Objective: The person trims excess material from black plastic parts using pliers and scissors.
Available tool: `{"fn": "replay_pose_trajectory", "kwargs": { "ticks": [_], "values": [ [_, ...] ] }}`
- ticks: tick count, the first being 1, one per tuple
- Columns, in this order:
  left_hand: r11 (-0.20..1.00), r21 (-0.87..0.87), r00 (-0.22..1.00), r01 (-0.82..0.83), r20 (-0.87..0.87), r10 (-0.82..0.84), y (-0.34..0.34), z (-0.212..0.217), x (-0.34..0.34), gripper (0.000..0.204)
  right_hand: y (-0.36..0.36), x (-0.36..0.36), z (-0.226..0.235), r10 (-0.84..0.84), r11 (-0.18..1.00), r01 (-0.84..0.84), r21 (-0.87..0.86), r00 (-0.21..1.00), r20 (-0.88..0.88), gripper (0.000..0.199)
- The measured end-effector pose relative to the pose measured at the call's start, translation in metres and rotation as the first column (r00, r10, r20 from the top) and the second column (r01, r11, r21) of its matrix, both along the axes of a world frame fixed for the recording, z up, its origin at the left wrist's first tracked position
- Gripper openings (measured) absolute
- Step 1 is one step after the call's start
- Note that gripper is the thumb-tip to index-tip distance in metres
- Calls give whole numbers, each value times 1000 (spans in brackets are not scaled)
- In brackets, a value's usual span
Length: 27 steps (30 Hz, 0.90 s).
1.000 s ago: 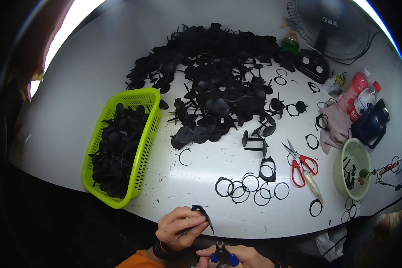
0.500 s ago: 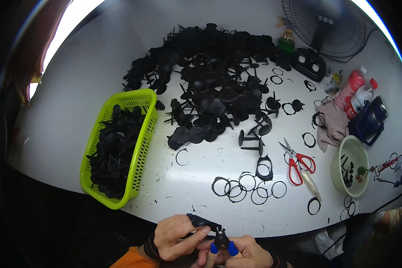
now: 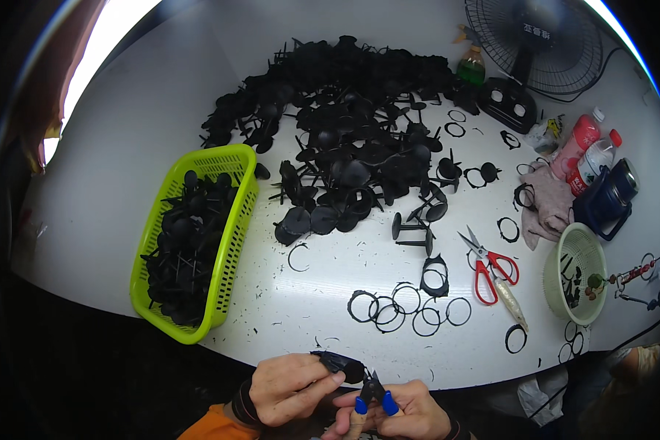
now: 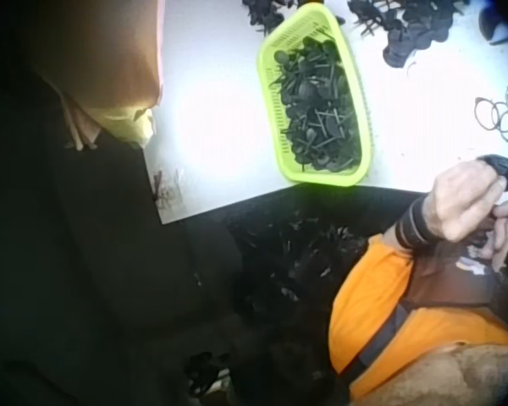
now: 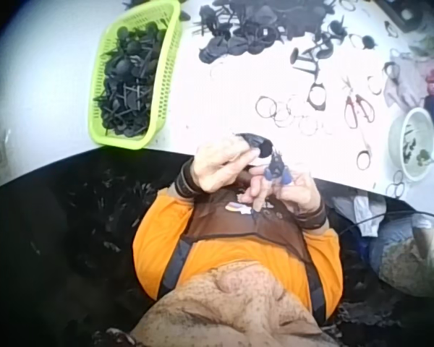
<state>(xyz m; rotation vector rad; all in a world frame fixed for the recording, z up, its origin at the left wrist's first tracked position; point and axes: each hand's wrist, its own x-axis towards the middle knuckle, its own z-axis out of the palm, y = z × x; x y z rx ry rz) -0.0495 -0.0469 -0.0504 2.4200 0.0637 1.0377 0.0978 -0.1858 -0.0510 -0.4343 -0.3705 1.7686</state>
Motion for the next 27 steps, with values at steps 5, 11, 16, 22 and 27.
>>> {"fn": "replay_pose_trajectory", "kwargs": {
  "ticks": [5, 11, 16, 22, 27],
  "values": [
    [770, -637, 993, -23, 77, 93, 9, -14, -11, 20, -10, 13, -10, -216, 975, 99, 199, 627, 749, 50],
    [97, -876, 874, 473, 481, 77, -2, -55, -2, 20, 20, 20, -36, -116, 939, 172, 299, -658, 744, 40],
    [60, -857, 840, 512, 514, 175, -8, -54, 6, 26, 21, 43, -44, -282, 896, 89, 436, -644, 711, 37],
    [112, -900, 851, 420, 434, 295, -12, -57, -2, 37, -6, 133, -45, -87, 723, 352, 594, -807, 584, 35],
    [122, -903, 895, 412, 426, 132, -9, -69, -7, 33, 2, 155, -52, -95, 839, 272, 471, -780, 618, 37]
  ]
}}
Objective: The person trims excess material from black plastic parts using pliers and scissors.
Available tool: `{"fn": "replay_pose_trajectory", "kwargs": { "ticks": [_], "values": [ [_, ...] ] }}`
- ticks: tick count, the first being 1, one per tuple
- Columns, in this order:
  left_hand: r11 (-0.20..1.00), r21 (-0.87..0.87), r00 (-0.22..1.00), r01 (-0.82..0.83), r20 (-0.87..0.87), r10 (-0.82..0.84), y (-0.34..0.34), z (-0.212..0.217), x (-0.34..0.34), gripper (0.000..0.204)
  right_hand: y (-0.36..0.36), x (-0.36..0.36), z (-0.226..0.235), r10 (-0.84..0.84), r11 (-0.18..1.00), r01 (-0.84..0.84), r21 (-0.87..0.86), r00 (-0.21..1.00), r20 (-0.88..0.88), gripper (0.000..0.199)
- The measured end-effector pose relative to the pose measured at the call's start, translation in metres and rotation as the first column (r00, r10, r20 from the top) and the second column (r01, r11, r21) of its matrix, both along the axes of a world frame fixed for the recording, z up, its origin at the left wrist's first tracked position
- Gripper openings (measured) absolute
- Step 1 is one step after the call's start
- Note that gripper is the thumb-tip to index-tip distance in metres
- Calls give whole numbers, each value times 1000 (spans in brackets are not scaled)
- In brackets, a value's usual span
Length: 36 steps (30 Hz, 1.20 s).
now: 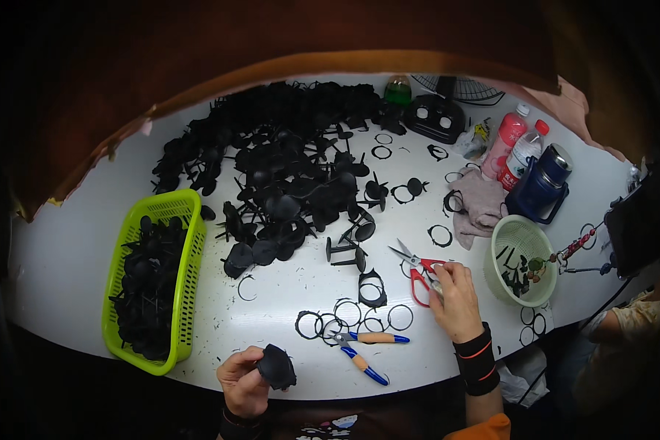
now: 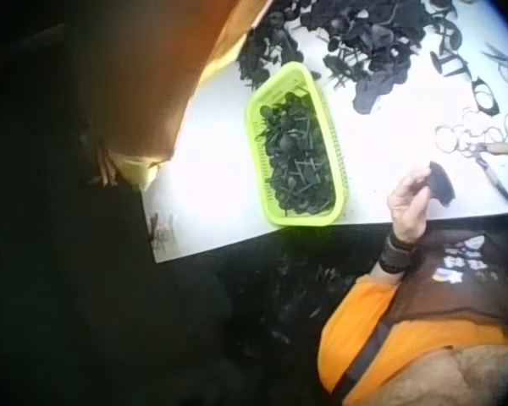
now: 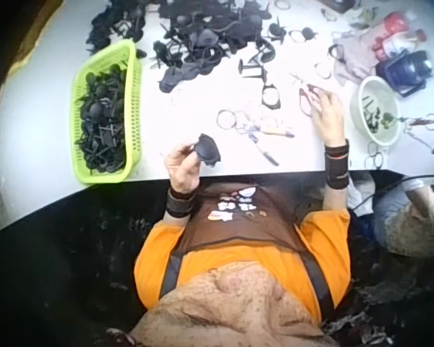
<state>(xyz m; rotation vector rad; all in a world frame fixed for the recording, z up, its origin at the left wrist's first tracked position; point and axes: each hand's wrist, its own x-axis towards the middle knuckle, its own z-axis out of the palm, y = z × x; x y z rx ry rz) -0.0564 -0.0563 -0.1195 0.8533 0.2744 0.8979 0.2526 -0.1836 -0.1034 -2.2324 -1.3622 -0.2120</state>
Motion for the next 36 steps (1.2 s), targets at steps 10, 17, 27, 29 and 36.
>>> {"fn": "replay_pose_trajectory", "kwargs": {
  "ticks": [10, 17, 27, 29, 36],
  "values": [
    [1000, 24, 994, -3, -109, 6, -1, 28, 22, 39, 25, 32, -7, 37, 998, -23, 51, 961, -274, 32],
    [988, -94, 990, 120, -56, -126, 6, 29, 13, 26, 9, -2, 45, 432, 854, 198, 480, 243, -869, 40],
    [986, 104, 954, 133, -282, -99, -1, 43, 18, 23, 1, -139, 25, 412, 883, -231, 408, -32, -910, 59],
    [974, 173, 951, 146, -297, -90, 1, 47, 18, 23, 4, -144, 29, 439, 865, -254, 432, -32, -898, 63],
    [964, 124, 896, 235, -411, -166, -3, 63, 13, 29, -3, -140, 24, 484, 791, -300, 533, -227, -845, 81]
  ]
}}
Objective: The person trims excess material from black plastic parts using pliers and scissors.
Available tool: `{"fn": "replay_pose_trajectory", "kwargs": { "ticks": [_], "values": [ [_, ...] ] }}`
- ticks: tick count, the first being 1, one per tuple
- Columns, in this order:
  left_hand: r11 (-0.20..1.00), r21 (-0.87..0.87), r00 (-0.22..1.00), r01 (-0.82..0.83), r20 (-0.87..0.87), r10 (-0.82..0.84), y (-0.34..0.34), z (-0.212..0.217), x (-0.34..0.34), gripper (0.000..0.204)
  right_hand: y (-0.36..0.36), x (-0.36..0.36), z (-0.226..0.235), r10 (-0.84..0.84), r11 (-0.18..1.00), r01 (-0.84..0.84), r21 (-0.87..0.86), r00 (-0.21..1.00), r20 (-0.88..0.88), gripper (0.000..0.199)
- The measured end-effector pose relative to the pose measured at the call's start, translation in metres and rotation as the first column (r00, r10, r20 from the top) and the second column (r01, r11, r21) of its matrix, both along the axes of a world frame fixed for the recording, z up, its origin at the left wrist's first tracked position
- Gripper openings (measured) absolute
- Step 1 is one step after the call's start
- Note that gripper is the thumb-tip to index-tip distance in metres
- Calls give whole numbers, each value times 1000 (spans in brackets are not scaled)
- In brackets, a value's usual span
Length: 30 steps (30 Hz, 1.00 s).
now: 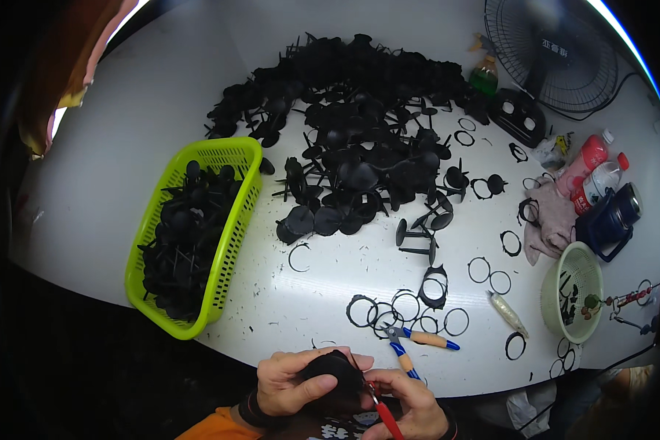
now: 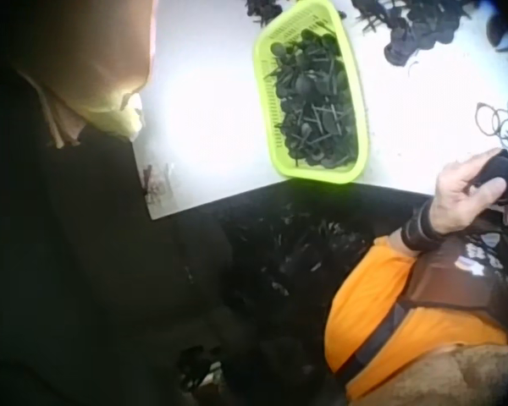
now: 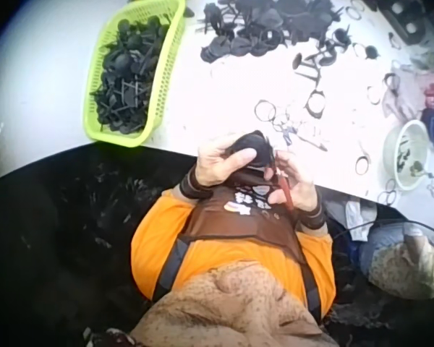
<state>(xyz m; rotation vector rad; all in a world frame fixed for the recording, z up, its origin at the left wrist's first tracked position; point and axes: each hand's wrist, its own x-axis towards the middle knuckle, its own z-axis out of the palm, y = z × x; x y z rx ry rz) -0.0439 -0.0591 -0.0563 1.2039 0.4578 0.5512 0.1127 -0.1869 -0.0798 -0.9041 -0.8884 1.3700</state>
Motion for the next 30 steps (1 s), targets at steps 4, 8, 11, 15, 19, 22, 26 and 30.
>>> {"fn": "replay_pose_trajectory", "kwargs": {
  "ticks": [4, 8, 11, 15, 19, 22, 26, 30],
  "values": [
    [986, 144, 996, 79, -44, -74, 1, -2, -1, 38, 1, 5, 2, 70, 994, -72, -77, 997, -27, 79],
    [966, 231, 994, 112, -44, -104, 4, -2, -4, 38, -3, 6, 5, 91, 982, -119, -145, 978, -186, 82],
    [958, 270, 995, 98, -4, -101, 3, 0, -3, 37, -5, 1, 5, 75, 988, -105, -115, 967, -242, 82],
    [942, 323, 995, 96, -26, -92, 4, -1, -3, 36, -4, -4, 11, -15, 990, -24, -141, 963, -270, 78],
    [945, 310, 995, 101, -33, -96, 4, -2, -6, 36, 0, -2, 13, 18, 991, -37, -128, 989, -145, 74],
    [947, 308, 996, 87, -2, -91, 4, -6, -6, 36, -4, -6, 11, -27, 988, -1, -151, 982, -185, 71],
    [945, 318, 997, 71, 14, -80, 3, -9, -6, 37, -5, -6, 15, -57, 982, 26, -189, 985, -162, 67],
    [950, 296, 995, 98, -3, -101, 4, -9, -8, 37, -6, -6, 18, -71, 969, 35, -246, 988, -139, 64]
  ]
}}
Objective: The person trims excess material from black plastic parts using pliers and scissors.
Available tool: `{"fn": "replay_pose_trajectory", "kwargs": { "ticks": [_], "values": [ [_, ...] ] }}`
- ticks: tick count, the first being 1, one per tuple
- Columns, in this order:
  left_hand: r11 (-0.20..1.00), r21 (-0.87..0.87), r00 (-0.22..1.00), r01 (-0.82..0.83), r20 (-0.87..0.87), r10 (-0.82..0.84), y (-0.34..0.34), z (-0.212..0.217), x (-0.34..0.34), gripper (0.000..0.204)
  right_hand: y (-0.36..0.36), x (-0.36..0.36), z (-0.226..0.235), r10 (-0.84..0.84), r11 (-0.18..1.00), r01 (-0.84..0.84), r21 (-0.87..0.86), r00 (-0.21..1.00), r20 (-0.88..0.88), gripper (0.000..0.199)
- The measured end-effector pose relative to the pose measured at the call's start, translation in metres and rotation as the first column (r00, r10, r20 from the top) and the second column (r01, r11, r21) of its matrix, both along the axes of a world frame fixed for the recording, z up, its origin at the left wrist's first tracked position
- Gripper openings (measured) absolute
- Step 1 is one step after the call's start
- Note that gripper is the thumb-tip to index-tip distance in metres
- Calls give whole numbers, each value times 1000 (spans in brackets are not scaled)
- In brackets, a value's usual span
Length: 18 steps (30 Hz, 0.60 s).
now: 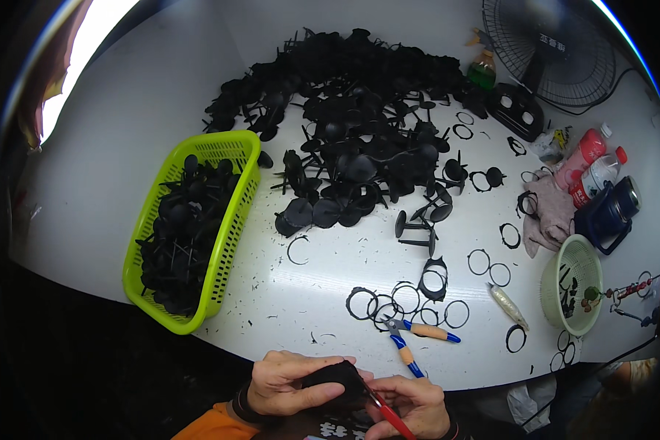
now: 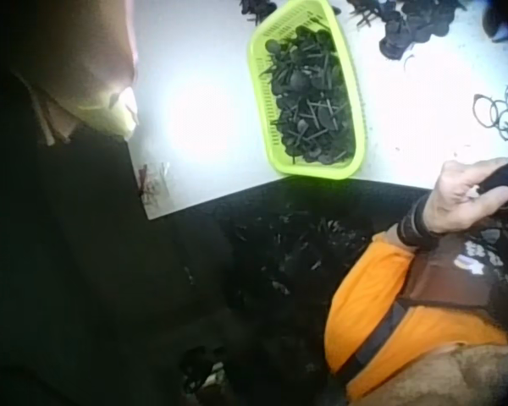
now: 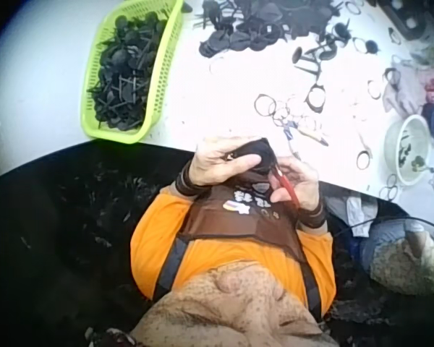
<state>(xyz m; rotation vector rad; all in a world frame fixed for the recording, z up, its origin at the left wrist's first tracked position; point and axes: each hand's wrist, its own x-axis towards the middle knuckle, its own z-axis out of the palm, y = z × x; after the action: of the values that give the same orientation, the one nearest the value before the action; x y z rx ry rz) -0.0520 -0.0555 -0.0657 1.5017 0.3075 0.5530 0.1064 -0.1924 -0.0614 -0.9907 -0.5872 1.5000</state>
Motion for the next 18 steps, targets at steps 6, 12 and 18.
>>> {"fn": "replay_pose_trajectory", "kwargs": {
  "ticks": [6, 12, 18],
  "values": [
    [1000, 7, 999, 29, 26, -30, 3, 4, 1, 36, -2, 1, 2, -13, 1000, 15, -14, 994, 112, 62],
    [999, 11, 999, 43, 21, -43, 4, 6, 1, 36, -1, 2, -1, -8, 999, 7, 38, 1000, 20, 59],
    [999, 20, 998, 39, -44, -38, 7, 22, 4, 27, 0, 3, -2, 6, 1000, -6, 2, 1000, 19, 65]
  ]
}}
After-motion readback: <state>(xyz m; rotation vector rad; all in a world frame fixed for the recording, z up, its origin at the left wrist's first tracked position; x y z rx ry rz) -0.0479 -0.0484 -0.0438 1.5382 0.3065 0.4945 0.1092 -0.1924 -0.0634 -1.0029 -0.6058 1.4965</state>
